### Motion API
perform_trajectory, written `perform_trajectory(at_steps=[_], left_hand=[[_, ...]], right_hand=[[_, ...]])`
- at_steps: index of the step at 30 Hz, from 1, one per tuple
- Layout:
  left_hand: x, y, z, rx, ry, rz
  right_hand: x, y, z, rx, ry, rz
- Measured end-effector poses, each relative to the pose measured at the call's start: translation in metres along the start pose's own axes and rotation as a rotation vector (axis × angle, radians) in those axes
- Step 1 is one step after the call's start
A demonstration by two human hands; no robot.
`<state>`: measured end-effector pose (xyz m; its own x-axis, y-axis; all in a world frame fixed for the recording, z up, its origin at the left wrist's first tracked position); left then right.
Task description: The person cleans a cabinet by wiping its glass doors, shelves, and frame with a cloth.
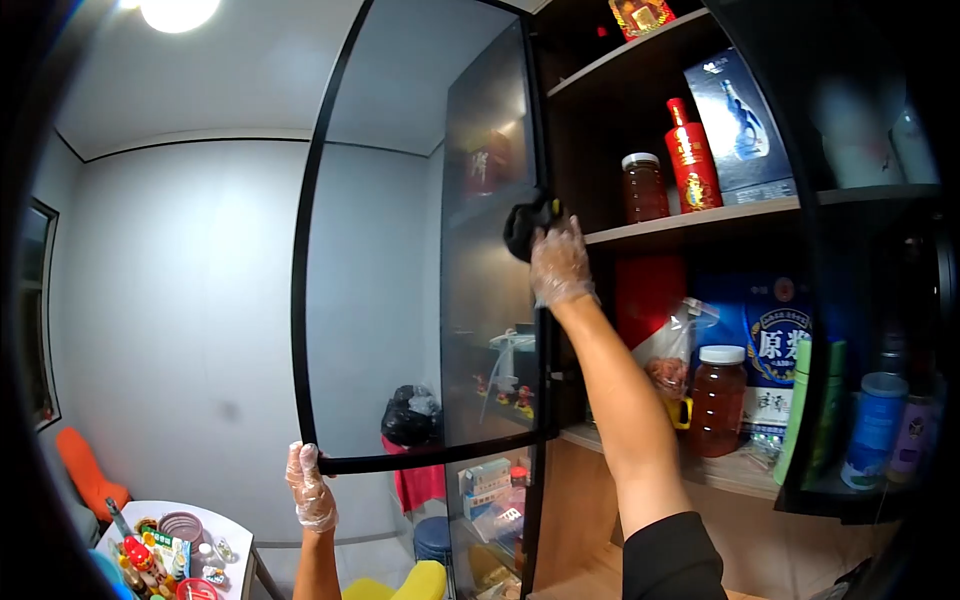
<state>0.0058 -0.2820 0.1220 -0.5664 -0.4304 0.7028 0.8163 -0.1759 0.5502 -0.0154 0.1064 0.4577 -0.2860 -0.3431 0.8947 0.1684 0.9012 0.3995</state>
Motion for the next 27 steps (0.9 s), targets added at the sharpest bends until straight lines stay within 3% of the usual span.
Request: perform_trajectory(at_steps=[1, 2, 5, 6, 9, 11, 14, 15, 16, 18, 22, 24, 27], left_hand=[[0.005, -0.008, -0.007, 0.030, -0.044, 0.073], [0.004, -0.012, -0.007, -0.063, -0.066, 0.006], [0.001, -0.010, -0.008, -0.057, -0.040, -0.014], [0.000, -0.009, -0.006, -0.097, -0.009, -0.020], [0.000, -0.006, -0.007, -0.053, -0.039, -0.015], [0.001, -0.007, -0.008, -0.076, -0.045, -0.027], [-0.001, 0.006, -0.003, -0.006, -0.035, 0.066], [-0.001, 0.007, -0.003, -0.003, -0.025, 0.053], [-0.002, 0.007, -0.002, 0.001, -0.018, 0.039], [0.002, 0.004, -0.005, 0.061, -0.034, 0.078], [0.001, 0.010, -0.005, 0.108, -0.019, 0.119], [0.000, 0.008, -0.005, 0.083, -0.018, 0.077], [0.001, 0.002, -0.008, 0.049, -0.013, 0.000]], right_hand=[[0.020, 0.011, 0.032, -0.059, 0.225, 0.088], [0.043, 0.021, 0.062, -0.119, 0.454, 0.176], [0.060, 0.012, -0.019, 0.304, -0.018, 0.243], [0.085, 0.022, 0.013, 0.231, 0.254, 0.260], [0.116, -0.018, -0.037, 0.496, 0.166, 0.430], [0.142, -0.056, -0.050, 0.565, 0.234, 0.400], [0.163, -0.145, -0.074, 0.463, 0.836, 0.109], [0.150, -0.173, -0.107, 0.611, 0.640, -0.061], [0.140, -0.198, -0.109, 0.609, 0.904, -0.321], [0.119, -0.231, -0.103, 0.554, 0.905, -0.289], [0.124, -0.155, -0.057, 0.358, 0.981, -0.384], [0.113, -0.092, -0.067, 0.521, 0.179, 0.023], [0.116, 0.004, 0.012, 0.422, 0.734, 0.332]])
Point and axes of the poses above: each hand's wrist, its own x-axis towards the middle knuckle, its own z-axis out of the palm, y = z × x, the point moved 3 cm from there along x, towards the middle knuckle, and after that the axes turned 11 degrees about -z, right-handed, at the moved point
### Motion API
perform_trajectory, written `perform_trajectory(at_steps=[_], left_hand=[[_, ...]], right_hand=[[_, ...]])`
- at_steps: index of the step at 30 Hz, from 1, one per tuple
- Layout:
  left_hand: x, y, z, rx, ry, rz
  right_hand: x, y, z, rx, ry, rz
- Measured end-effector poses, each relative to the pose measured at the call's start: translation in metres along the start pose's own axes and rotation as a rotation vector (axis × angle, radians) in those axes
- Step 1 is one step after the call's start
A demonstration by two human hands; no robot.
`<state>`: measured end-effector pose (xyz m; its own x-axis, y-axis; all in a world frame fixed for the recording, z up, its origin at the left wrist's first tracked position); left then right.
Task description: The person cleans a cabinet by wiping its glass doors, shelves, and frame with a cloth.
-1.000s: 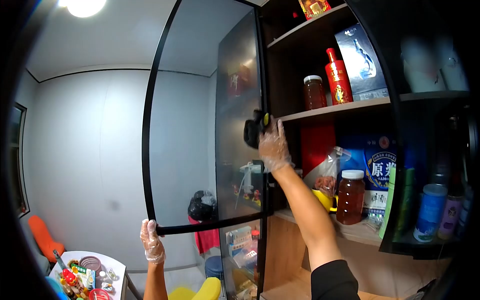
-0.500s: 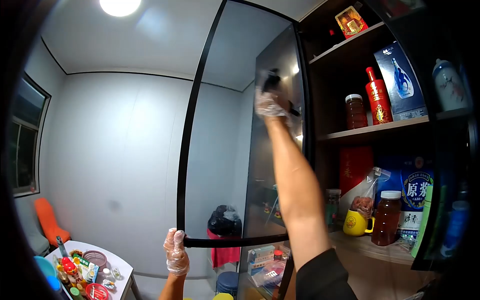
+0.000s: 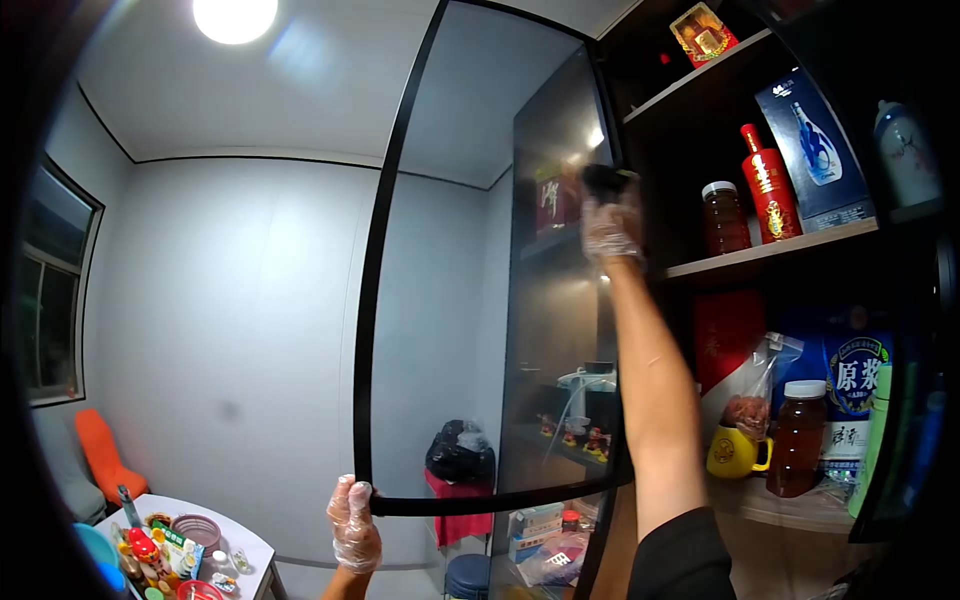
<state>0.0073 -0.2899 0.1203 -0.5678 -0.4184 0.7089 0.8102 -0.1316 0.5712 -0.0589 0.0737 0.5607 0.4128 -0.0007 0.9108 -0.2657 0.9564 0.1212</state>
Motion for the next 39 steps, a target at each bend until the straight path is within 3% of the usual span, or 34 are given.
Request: perform_trajectory(at_steps=[2, 3, 5, 8, 9, 10, 11, 12, 13, 15, 16, 17, 18, 19, 24, 25, 27, 28, 31, 33, 34, 36, 39], left_hand=[[0.000, 0.004, 0.002, 0.001, -0.017, -0.005], [-0.002, 0.004, 0.003, -0.007, -0.027, -0.007], [-0.004, -0.003, 0.001, -0.050, -0.034, -0.026], [0.001, -0.006, 0.004, -0.037, -0.001, 0.006], [0.000, -0.005, 0.004, -0.013, 0.015, 0.015], [-0.001, -0.005, 0.005, -0.017, 0.002, 0.015], [-0.001, -0.004, 0.004, -0.023, -0.009, 0.014], [-0.001, -0.003, 0.003, -0.029, -0.021, 0.015], [-0.001, -0.003, 0.003, -0.037, -0.033, 0.018], [-0.003, -0.004, 0.002, -0.060, -0.026, -0.009], [-0.004, -0.002, 0.005, -0.094, -0.022, -0.021], [-0.005, -0.001, 0.007, -0.126, -0.019, -0.030], [-0.005, -0.001, 0.008, -0.157, -0.023, -0.024], [-0.004, -0.003, 0.008, -0.168, -0.010, -0.052], [-0.004, 0.002, 0.008, -0.167, -0.017, -0.076], [-0.006, 0.005, 0.008, -0.150, -0.038, -0.065], [-0.008, 0.005, 0.008, -0.168, -0.024, -0.077], [-0.010, 0.003, 0.009, -0.186, -0.008, -0.097], [-0.006, -0.003, 0.008, -0.219, 0.003, -0.118], [-0.004, -0.004, 0.009, -0.232, -0.021, -0.126], [-0.008, -0.005, 0.007, -0.218, 0.000, -0.155], [-0.009, -0.005, 0.008, -0.218, 0.008, -0.160], [-0.015, 0.000, 0.007, -0.198, 0.012, -0.181]], right_hand=[[0.009, 0.009, 0.005, -0.160, -0.192, 0.098], [0.012, -0.009, -0.003, -0.279, -0.275, 0.032], [0.021, -0.067, -0.023, -0.124, -0.343, 0.017], [0.043, -0.134, 0.024, 0.040, -0.266, -0.109], [0.034, -0.174, 0.018, 0.238, 0.046, -0.194], [0.032, -0.205, 0.022, 0.469, 0.003, -0.245], [0.018, -0.235, 0.018, 0.421, 0.066, -0.449], [0.007, -0.261, 0.029, 0.311, 0.282, -0.602], [-0.003, -0.271, 0.009, 0.432, 0.092, -0.330], [-0.019, -0.264, 0.004, 0.505, 0.124, -0.448], [-0.036, -0.260, -0.006, 0.491, -0.013, -0.392], [-0.052, -0.259, -0.030, 0.374, 0.030, -0.597], [-0.076, -0.255, -0.046, 0.380, 0.010, -0.677], [-0.099, -0.256, -0.066, 0.397, -0.147, -0.660], [-0.205, -0.255, -0.123, 0.969, -0.250, -0.997], [-0.206, -0.258, -0.142, 0.949, -0.377, -0.946], [-0.199, -0.259, -0.126, 0.963, -0.335, -0.958], [-0.183, -0.261, -0.123, 0.891, -0.209, -1.066], [-0.138, -0.264, -0.083, 0.764, -0.093, -0.935], [-0.090, -0.266, -0.053, 1.403, -0.269, -0.596], [-0.067, -0.264, -0.042, 1.329, -0.247, -0.571], [-0.027, -0.259, -0.030, 0.560, 0.008, -0.783], [0.007, -0.246, -0.027, 0.210, 0.119, -0.786]])
Point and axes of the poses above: each hand's wrist, its own x-axis towards the middle knuckle, its own z-axis out of the palm, y = z × x, the point moved 3 cm from there along x, towards the middle knuckle, and after that the axes turned 11 degrees about -z, right-handed, at the moved point
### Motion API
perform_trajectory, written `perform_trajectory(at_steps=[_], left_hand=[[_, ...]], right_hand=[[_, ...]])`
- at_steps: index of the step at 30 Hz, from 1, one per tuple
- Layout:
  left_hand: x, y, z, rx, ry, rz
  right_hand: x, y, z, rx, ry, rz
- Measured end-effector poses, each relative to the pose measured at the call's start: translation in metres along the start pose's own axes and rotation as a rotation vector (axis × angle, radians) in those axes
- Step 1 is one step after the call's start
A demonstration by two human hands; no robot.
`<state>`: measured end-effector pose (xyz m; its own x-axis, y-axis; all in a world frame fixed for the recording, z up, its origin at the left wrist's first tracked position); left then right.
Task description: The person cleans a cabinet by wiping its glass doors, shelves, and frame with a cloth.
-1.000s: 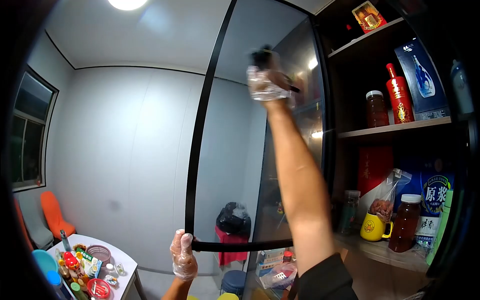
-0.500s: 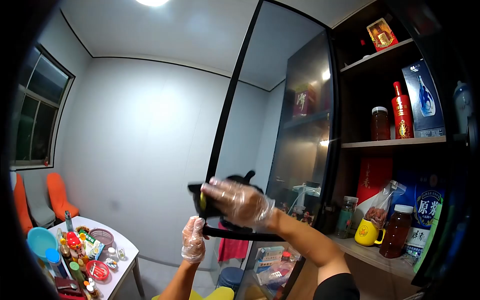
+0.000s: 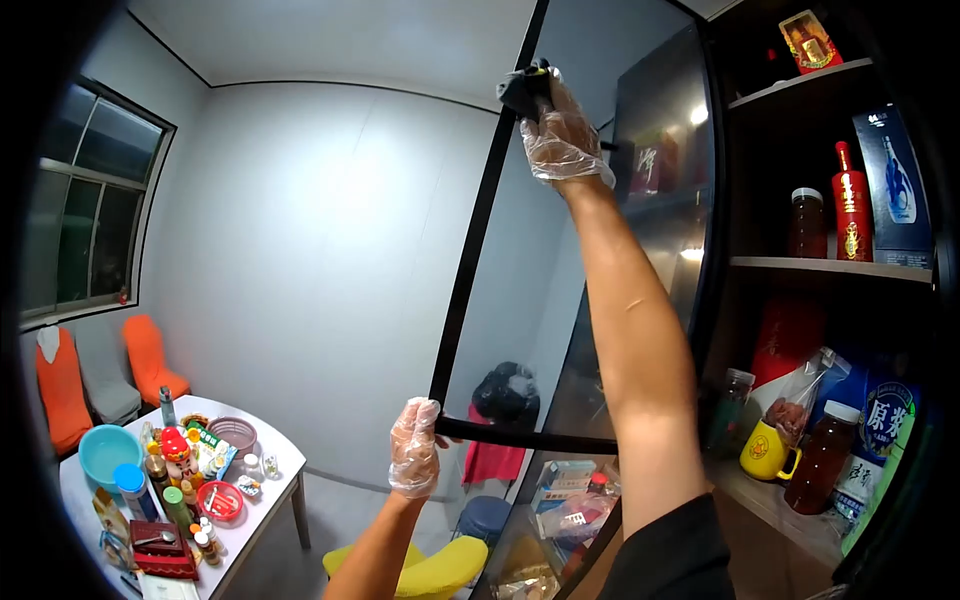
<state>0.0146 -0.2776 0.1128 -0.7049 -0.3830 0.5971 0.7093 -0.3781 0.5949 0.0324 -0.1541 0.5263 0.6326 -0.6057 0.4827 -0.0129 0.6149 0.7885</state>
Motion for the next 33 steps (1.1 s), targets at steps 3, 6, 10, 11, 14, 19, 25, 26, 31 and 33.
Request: perform_trajectory(at_steps=[3, 6, 10, 11, 14, 19, 25, 26, 31, 33], left_hand=[[-0.001, 0.002, 0.000, 0.020, 0.010, -0.042], [-0.002, -0.012, -0.015, 0.005, -0.130, -0.144], [-0.013, -0.013, -0.017, -0.545, -0.198, -0.473], [-0.016, -0.011, -0.014, -0.645, -0.209, -0.500], [-0.026, -0.010, -0.011, -0.873, -0.255, -0.551], [-0.031, 0.003, -0.002, -0.856, -0.230, -0.475], [-0.005, 0.021, -0.002, -0.161, -0.086, -0.376], [-0.001, 0.026, -0.002, 0.006, -0.035, -0.327], [0.011, 0.024, -0.010, 0.333, 0.026, -0.307], [0.008, 0.027, -0.013, 0.301, -0.005, -0.276]], right_hand=[[-0.009, -0.026, -0.003, -0.047, 0.063, -0.153], [-0.052, -0.086, -0.005, 0.310, 0.071, -0.159], [-0.088, -0.173, -0.071, 0.655, -0.023, -0.010], [-0.100, -0.192, -0.085, 0.678, -0.032, -0.056], [-0.145, -0.248, -0.120, 0.877, -0.114, -0.087], [-0.150, -0.243, -0.125, 0.866, -0.153, -0.220], [-0.126, -0.102, -0.090, 0.253, -0.220, -0.194], [-0.133, -0.065, -0.082, 0.272, -0.211, 0.072], [-0.192, 0.092, -0.049, -0.301, -0.475, 0.631], [-0.190, 0.095, -0.043, -0.203, -0.506, 0.770]])
Point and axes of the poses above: each hand's wrist, its own x-axis towards the middle knuckle, its own z-axis out of the palm, y = z × x, the point moved 3 cm from there along x, towards the middle knuckle, and after that the axes turned 11 degrees about -z, right-handed, at the moved point
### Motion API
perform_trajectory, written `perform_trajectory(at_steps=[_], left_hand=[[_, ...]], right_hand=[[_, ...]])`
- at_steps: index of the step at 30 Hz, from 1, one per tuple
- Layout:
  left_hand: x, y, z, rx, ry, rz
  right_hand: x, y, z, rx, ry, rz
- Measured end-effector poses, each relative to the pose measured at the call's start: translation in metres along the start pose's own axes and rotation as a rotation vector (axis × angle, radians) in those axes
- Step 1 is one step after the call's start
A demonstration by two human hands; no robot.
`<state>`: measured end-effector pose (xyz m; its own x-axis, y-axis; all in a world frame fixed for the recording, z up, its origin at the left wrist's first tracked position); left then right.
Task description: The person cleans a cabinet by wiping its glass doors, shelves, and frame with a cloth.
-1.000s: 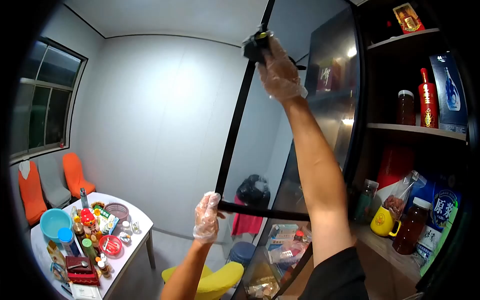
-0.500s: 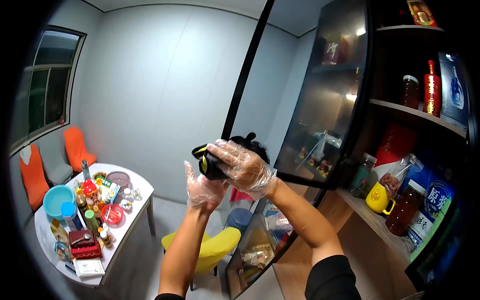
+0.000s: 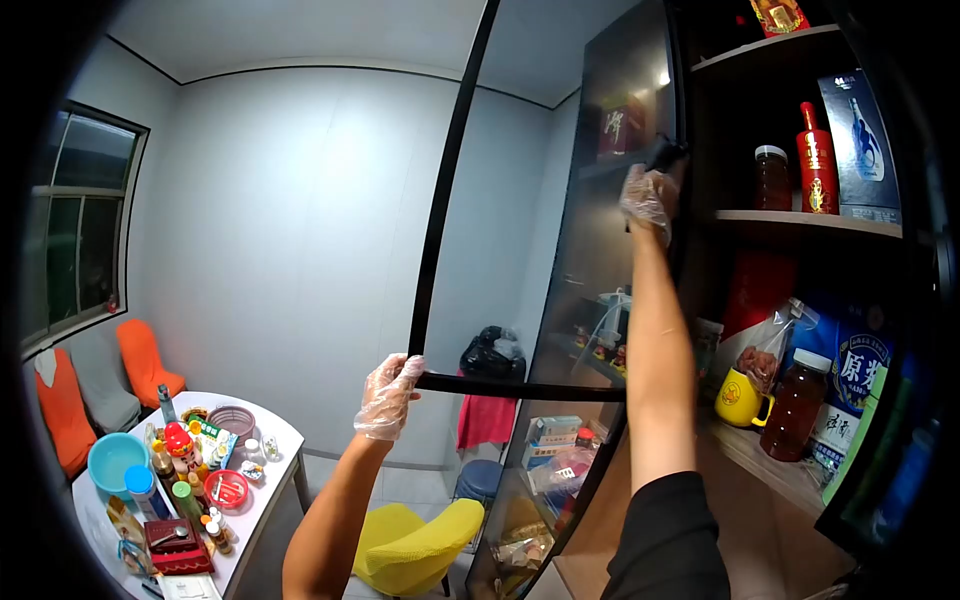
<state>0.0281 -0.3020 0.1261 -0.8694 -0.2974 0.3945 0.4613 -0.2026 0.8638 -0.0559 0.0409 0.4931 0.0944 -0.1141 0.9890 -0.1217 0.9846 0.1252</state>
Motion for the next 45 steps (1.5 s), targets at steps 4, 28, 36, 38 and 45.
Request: perform_trajectory(at_steps=[4, 28, 36, 38, 45], left_hand=[[-0.005, -0.001, 0.002, -0.052, 0.029, 0.056], [0.001, -0.022, 0.012, -0.118, 0.098, 0.203], [0.005, -0.017, 0.005, -0.037, 0.025, 0.240], [0.004, -0.014, 0.007, -0.038, 0.030, 0.252], [-0.003, -0.019, 0.017, -0.117, 0.124, 0.304]], right_hand=[[-0.078, -0.097, -0.042, 0.317, 0.065, -0.282], [-0.188, -0.152, -0.073, 0.216, 0.178, -0.680], [-0.211, -0.134, -0.085, 0.732, 0.056, -1.021], [-0.176, -0.074, -0.062, 0.454, 0.212, -0.868], [-0.179, 0.021, -0.037, -0.081, 0.098, -0.349]])
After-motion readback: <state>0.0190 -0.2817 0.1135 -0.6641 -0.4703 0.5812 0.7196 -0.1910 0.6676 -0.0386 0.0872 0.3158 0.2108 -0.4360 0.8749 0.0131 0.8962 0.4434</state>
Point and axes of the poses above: each hand's wrist, its own x-axis towards the middle knuckle, its own z-axis out of the palm, y = z × x, the point moved 3 cm from there along x, towards the middle knuckle, and after that the axes turned 11 degrees about -z, right-handed, at the moved point
